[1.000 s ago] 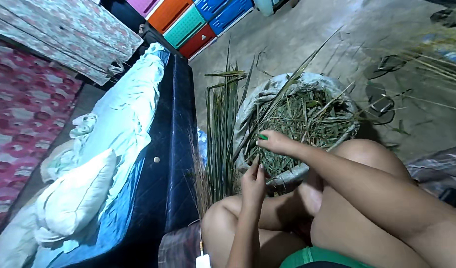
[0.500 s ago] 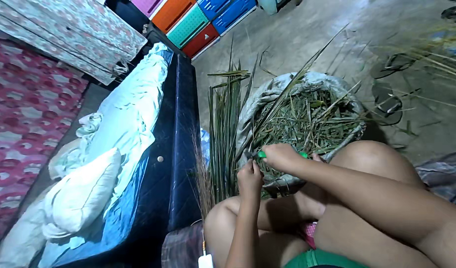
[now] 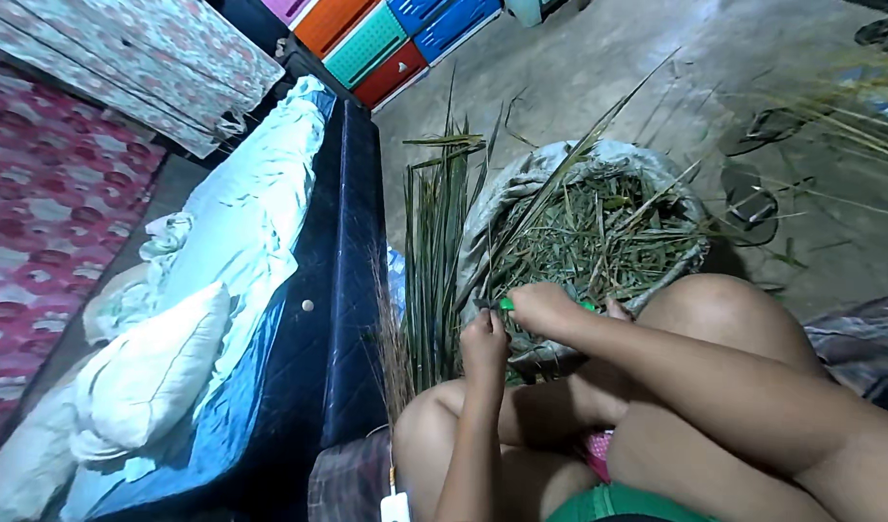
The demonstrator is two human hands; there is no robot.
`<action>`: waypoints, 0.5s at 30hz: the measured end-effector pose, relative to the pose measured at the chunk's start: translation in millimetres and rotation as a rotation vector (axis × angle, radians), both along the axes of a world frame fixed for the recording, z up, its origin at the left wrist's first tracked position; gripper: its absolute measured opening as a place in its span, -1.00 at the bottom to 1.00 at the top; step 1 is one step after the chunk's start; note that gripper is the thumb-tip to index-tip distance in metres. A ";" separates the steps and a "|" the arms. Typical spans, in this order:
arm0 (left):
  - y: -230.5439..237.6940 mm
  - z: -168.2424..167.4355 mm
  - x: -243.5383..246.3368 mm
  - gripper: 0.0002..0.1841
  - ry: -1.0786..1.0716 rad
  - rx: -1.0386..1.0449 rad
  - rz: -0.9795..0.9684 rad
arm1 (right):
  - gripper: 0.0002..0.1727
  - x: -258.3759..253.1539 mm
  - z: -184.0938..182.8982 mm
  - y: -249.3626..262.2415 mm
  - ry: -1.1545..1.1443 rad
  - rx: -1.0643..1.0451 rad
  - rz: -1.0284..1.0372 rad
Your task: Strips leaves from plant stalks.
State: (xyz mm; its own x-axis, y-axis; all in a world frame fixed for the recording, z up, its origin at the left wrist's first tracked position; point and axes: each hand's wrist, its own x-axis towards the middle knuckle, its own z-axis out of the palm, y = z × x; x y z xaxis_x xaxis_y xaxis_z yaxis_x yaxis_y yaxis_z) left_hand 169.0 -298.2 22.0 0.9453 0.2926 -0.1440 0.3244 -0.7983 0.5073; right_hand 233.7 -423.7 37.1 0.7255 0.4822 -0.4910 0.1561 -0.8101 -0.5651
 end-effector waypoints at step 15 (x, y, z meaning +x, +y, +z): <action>-2.5 2.1 1.3 -0.67 -0.041 0.037 -0.019 | -0.58 -3.4 9.6 -1.9 0.132 0.069 -0.037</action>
